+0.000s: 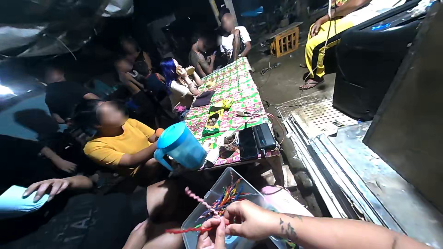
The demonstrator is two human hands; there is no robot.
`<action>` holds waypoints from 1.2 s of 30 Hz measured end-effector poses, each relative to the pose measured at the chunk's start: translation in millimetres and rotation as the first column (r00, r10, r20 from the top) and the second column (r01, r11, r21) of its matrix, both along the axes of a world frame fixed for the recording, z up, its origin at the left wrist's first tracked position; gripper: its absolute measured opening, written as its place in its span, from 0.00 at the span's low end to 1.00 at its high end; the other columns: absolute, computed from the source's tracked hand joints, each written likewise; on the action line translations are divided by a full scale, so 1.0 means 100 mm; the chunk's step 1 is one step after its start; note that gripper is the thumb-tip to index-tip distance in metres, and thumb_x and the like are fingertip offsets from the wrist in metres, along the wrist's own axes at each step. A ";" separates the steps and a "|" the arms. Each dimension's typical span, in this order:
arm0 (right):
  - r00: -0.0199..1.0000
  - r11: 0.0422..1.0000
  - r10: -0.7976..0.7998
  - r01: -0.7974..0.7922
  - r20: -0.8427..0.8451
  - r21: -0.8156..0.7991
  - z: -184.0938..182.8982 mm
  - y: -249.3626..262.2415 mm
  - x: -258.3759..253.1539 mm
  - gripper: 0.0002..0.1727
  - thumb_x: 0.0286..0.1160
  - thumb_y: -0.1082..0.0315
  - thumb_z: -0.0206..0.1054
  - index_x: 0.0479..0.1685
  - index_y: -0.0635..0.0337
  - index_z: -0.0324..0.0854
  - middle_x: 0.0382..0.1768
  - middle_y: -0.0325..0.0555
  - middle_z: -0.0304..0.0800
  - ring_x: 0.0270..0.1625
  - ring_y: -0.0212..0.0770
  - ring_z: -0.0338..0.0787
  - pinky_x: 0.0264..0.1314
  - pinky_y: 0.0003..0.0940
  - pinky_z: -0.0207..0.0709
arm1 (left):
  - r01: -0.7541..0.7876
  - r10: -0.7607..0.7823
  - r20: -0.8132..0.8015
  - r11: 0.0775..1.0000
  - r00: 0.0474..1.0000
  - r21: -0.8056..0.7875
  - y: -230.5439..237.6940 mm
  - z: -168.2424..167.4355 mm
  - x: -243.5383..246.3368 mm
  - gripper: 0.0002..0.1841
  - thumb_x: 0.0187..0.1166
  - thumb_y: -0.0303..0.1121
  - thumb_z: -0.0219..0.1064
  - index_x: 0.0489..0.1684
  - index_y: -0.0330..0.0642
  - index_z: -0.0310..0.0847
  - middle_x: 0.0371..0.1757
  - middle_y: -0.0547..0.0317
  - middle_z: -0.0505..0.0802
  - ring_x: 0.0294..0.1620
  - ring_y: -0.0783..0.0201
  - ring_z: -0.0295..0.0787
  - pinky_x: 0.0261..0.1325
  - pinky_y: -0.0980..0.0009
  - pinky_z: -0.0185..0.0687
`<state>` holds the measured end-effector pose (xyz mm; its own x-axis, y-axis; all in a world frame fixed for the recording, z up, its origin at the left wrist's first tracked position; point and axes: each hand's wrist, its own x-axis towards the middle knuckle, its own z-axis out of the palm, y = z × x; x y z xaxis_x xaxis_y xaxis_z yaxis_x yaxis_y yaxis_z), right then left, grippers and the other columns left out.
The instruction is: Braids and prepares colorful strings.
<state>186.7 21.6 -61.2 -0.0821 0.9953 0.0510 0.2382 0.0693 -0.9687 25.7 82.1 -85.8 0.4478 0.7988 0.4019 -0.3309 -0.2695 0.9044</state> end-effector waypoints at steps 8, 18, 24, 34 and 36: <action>1.000 1.000 -0.020 0.020 -0.014 -0.008 -0.05 0.05 -0.03 0.19 0.91 0.63 0.56 0.53 0.71 0.87 0.52 0.60 0.90 0.56 0.49 0.88 0.65 0.48 0.76 | -0.023 0.017 -0.051 0.993 0.999 -0.116 0.03 0.02 -0.07 0.16 0.76 0.15 0.61 0.44 0.45 0.93 0.43 0.70 0.97 0.45 0.75 0.93 0.55 0.74 0.90; 0.976 0.991 0.119 -0.104 0.180 -0.089 -0.09 0.09 -0.12 0.18 0.89 0.60 0.57 0.60 0.65 0.84 0.52 0.55 0.90 0.53 0.47 0.90 0.62 0.50 0.80 | -0.104 0.166 -0.145 0.926 0.975 0.363 0.45 1.25 0.30 0.08 0.80 0.21 0.63 0.53 0.35 0.81 0.41 0.66 0.92 0.36 0.73 0.91 0.43 0.72 0.92; 0.830 0.926 0.333 -0.377 0.448 0.008 -0.08 -0.04 -0.18 0.16 0.86 0.59 0.62 0.55 0.60 0.89 0.52 0.55 0.91 0.61 0.54 0.87 0.71 0.55 0.75 | -0.058 0.100 -0.057 0.861 0.993 0.506 0.51 1.66 0.11 0.14 0.79 0.19 0.66 0.59 0.39 0.76 0.48 0.66 0.87 0.39 0.78 0.85 0.38 0.83 0.85; 0.951 0.925 -0.253 0.183 0.181 0.333 0.22 -0.14 0.06 0.10 0.82 0.67 0.61 0.49 0.61 0.86 0.41 0.42 0.90 0.41 0.30 0.90 0.47 0.29 0.86 | 0.287 0.256 -0.963 0.932 -0.085 0.222 0.77 0.28 -0.35 0.23 0.73 0.31 0.77 0.68 0.38 0.83 0.61 0.33 0.88 0.62 0.30 0.85 0.62 0.27 0.76; 0.940 0.957 -0.175 0.092 0.293 0.276 0.28 -0.24 0.08 0.10 0.81 0.66 0.64 0.46 0.61 0.88 0.37 0.43 0.91 0.38 0.34 0.90 0.43 0.35 0.87 | 0.294 0.263 -0.965 0.922 -0.004 0.250 0.67 0.36 -0.26 0.24 0.75 0.35 0.76 0.69 0.40 0.82 0.62 0.35 0.88 0.62 0.32 0.86 0.62 0.28 0.76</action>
<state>195.2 -2.3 -33.1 -0.0028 0.9546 0.2978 0.5484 0.2505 -0.7978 0.1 149.6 -50.2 0.6173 0.7407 -0.2652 0.7864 -0.5914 0.1785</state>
